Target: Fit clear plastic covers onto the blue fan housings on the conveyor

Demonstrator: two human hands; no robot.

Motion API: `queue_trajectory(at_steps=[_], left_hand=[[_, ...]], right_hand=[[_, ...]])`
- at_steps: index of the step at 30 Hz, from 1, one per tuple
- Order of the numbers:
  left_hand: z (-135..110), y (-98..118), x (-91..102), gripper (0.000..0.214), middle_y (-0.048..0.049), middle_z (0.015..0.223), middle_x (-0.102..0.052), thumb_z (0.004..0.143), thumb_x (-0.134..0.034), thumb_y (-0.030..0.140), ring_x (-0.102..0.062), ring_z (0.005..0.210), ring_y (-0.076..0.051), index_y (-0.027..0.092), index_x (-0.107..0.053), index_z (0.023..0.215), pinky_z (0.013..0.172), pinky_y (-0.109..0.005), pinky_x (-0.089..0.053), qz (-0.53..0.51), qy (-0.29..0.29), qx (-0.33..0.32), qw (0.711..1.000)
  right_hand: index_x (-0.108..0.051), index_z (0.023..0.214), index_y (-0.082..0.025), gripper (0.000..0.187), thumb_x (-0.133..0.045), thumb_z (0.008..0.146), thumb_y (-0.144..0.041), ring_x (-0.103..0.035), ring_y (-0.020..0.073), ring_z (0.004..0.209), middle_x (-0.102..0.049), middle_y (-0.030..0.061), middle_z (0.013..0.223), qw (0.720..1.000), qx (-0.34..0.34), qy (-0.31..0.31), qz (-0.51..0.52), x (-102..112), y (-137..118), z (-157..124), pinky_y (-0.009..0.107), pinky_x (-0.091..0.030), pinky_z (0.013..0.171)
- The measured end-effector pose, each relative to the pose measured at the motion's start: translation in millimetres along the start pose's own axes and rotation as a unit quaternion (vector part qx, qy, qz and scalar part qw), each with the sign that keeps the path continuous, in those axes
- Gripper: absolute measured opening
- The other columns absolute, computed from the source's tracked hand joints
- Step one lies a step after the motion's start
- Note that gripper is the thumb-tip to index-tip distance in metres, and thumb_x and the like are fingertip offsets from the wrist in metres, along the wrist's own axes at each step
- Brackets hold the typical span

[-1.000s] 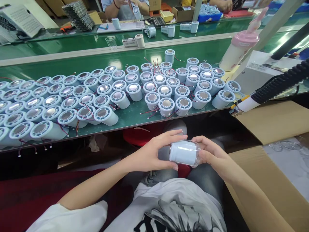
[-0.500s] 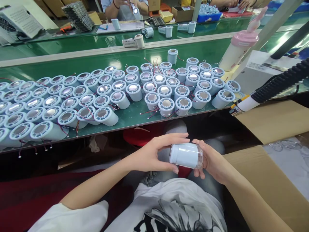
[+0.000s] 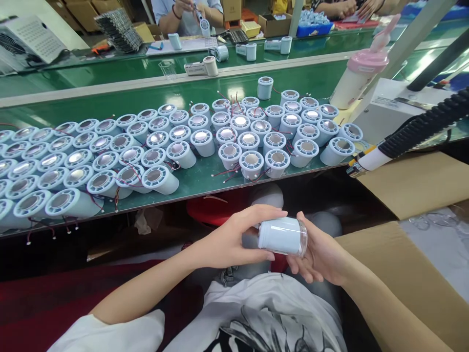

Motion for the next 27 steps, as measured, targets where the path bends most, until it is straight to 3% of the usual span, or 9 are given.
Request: queue_trajectory(at_steps=[2, 4, 6, 8, 10, 16, 21, 24, 27], left_hand=[[-1, -6, -0.7, 0.065, -0.0098, 0.138, -0.051, 0.080, -0.073, 0.027, -0.053, 0.124, -0.025, 0.029, -0.046, 0.138, 0.095, -0.034, -0.052, -0.041, 0.005, 0.049, 0.998], [-3, -11, -1.4, 0.063, -0.0095, 0.136, -0.052, 0.081, -0.072, 0.030, -0.057, 0.118, -0.024, 0.029, -0.045, 0.139, 0.093, -0.034, -0.053, -0.071, 0.008, 0.086, 0.994], [-3, -14, -1.6, 0.062, -0.0086, 0.132, -0.055, 0.082, -0.071, 0.033, -0.059, 0.112, -0.024, 0.029, -0.046, 0.138, 0.090, -0.034, -0.054, -0.087, 0.009, 0.107, 0.990], [-3, -17, -2.8, 0.061, -0.0076, 0.123, -0.060, 0.083, -0.069, 0.037, -0.063, 0.101, -0.022, 0.029, -0.046, 0.138, 0.080, -0.032, -0.056, -0.092, 0.002, 0.130, 0.987], [-3, -20, -4.7, 0.063, -0.0075, 0.116, -0.063, 0.083, -0.068, 0.040, -0.065, 0.090, -0.020, 0.029, -0.044, 0.140, 0.072, -0.029, -0.056, -0.100, -0.010, 0.149, 0.984], [-1, -9, -5.9, 0.076, -0.0067, 0.146, -0.045, 0.076, -0.076, 0.022, -0.050, 0.127, -0.027, 0.034, -0.042, 0.143, 0.103, -0.038, -0.047, -0.131, -0.043, 0.101, 0.985], [-5, -22, -17.2, 0.081, -0.0059, 0.147, -0.045, 0.078, -0.073, 0.014, -0.054, 0.124, -0.023, 0.035, -0.035, 0.146, 0.102, -0.035, -0.047, -0.208, -0.072, 0.141, 0.965], [-5, -31, -25.2, 0.081, -0.0058, 0.142, -0.051, 0.079, -0.072, 0.018, -0.057, 0.120, -0.022, 0.033, -0.031, 0.148, 0.100, -0.033, -0.047, -0.239, -0.071, 0.162, 0.955], [-4, -39, -13.4, 0.072, -0.0052, 0.132, -0.059, 0.084, -0.066, 0.029, -0.061, 0.113, -0.021, 0.030, -0.032, 0.147, 0.094, -0.031, -0.050, -0.217, -0.065, 0.207, 0.952]], right_hand=[[-0.063, 0.090, -0.012, 0.081, -0.010, 0.092, -0.073, -0.060, 0.0111, 0.042, -0.068, 0.0094, 0.065, 0.993, 0.105, 0.006, -0.061, 5, -14, -2, 0.013, -0.041, 0.032], [-0.056, 0.119, -0.018, 0.070, -0.037, 0.086, -0.077, -0.071, 0.0205, 0.080, -0.069, 0.0149, 0.108, 0.949, 0.270, 0.049, -0.156, 12, -41, -16, 0.023, -0.058, 0.056], [-0.043, 0.138, -0.030, 0.066, -0.066, 0.083, -0.058, -0.057, 0.0271, 0.121, -0.045, 0.0110, 0.146, 0.845, 0.435, 0.098, -0.295, 6, -65, -45, 0.037, -0.055, 0.092], [-0.042, 0.140, -0.039, 0.068, -0.076, 0.082, -0.028, -0.045, 0.0255, 0.133, -0.036, 0.0030, 0.153, 0.726, 0.526, 0.122, -0.426, -9, -73, -69, 0.040, -0.042, 0.108], [-0.051, 0.135, -0.040, 0.064, -0.075, 0.082, -0.014, -0.049, 0.0226, 0.130, -0.049, 0.0007, 0.145, 0.683, 0.536, 0.132, -0.478, -14, -73, -76, 0.036, -0.043, 0.108], [-0.065, 0.122, -0.039, 0.042, -0.076, 0.081, -0.039, -0.067, 0.0227, 0.104, -0.068, 0.0021, 0.122, 0.897, 0.385, 0.083, -0.201, 14, -59, -46, 0.030, -0.060, 0.082], [-0.071, 0.114, -0.038, 0.044, -0.084, 0.072, -0.035, -0.070, 0.0195, 0.085, -0.070, 0.0008, 0.116, 0.915, 0.337, 0.124, -0.183, 24, -52, -41, 0.025, -0.059, 0.071], [-0.070, 0.117, -0.035, 0.042, -0.081, 0.076, -0.035, -0.069, 0.0213, 0.087, -0.072, 0.0018, 0.112, 0.920, 0.316, 0.127, -0.193, 22, -47, -34, 0.028, -0.058, 0.074], [-0.065, 0.126, -0.030, 0.045, -0.071, 0.083, -0.043, -0.068, 0.0226, 0.091, -0.073, 0.0037, 0.107, 0.914, 0.313, 0.110, -0.232, 19, -47, -26, 0.033, -0.057, 0.081]])
Point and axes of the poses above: each hand's wrist, its own z-axis towards the middle knuckle, its own x-axis out of the back of the hand, y = z × x, the point moved 10 cm from there along z, towards the middle knuckle
